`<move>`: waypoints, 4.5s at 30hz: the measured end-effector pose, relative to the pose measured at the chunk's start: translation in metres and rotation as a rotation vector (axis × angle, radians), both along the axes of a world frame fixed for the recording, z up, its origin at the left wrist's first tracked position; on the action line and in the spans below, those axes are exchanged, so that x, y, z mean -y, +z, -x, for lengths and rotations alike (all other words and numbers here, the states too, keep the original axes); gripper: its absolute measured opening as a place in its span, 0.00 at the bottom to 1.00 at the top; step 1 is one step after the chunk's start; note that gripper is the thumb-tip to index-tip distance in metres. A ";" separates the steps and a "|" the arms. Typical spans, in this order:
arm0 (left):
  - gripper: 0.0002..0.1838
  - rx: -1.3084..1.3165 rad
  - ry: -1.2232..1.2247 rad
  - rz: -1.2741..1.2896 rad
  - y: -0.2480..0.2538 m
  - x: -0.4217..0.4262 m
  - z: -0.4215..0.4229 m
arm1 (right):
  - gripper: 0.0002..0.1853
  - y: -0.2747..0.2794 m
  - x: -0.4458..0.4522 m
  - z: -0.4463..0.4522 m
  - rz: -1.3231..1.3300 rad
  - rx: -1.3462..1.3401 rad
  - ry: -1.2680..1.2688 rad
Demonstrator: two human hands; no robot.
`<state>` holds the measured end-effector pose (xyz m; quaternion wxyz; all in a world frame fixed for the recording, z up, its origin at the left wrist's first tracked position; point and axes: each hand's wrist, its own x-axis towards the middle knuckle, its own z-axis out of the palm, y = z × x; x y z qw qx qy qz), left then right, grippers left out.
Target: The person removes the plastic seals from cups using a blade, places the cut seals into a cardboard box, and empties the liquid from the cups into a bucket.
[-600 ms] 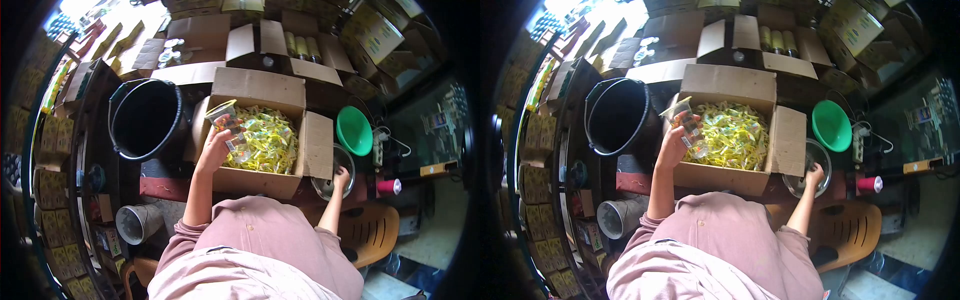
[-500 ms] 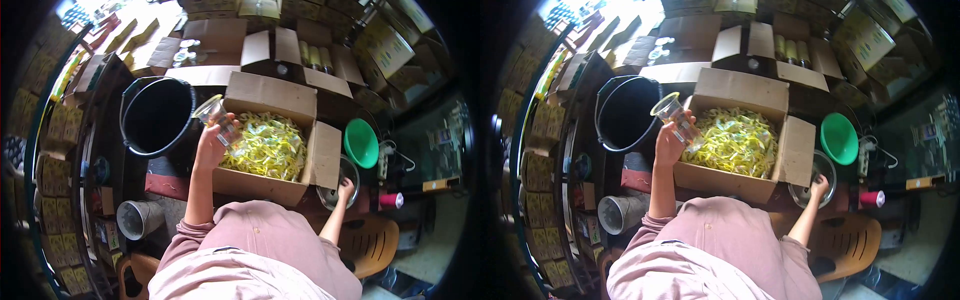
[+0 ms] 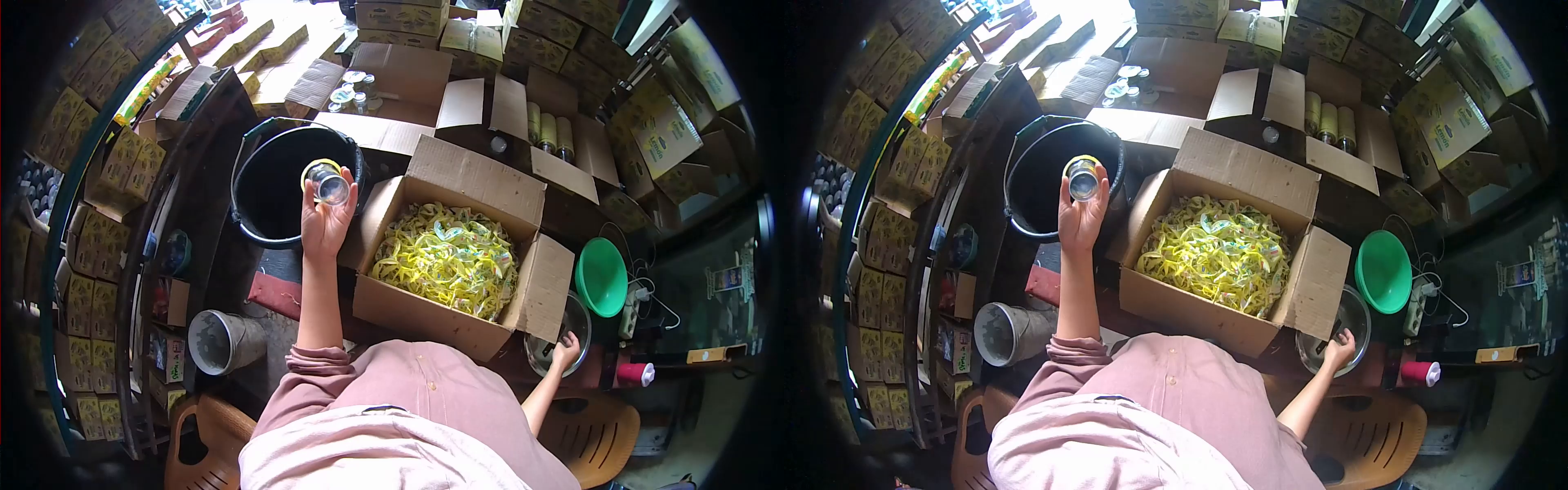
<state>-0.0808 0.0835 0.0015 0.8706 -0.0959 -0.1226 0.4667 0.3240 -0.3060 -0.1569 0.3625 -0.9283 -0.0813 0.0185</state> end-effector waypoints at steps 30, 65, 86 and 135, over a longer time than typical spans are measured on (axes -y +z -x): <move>0.38 -2.318 0.016 -0.843 0.048 -0.067 0.122 | 0.25 -0.014 0.002 -0.011 -0.652 -0.263 -0.178; 0.20 -2.017 0.478 -2.130 0.053 -0.162 -0.298 | 0.27 0.019 0.005 0.001 -0.528 -0.064 -0.319; 0.37 -1.567 0.483 -2.081 -0.093 -0.182 -0.357 | 0.28 0.008 0.009 -0.006 -0.436 -0.070 -0.333; 0.23 -1.007 -0.217 -0.783 0.092 -0.144 0.055 | 0.29 0.059 0.020 -0.020 -0.520 0.105 -0.290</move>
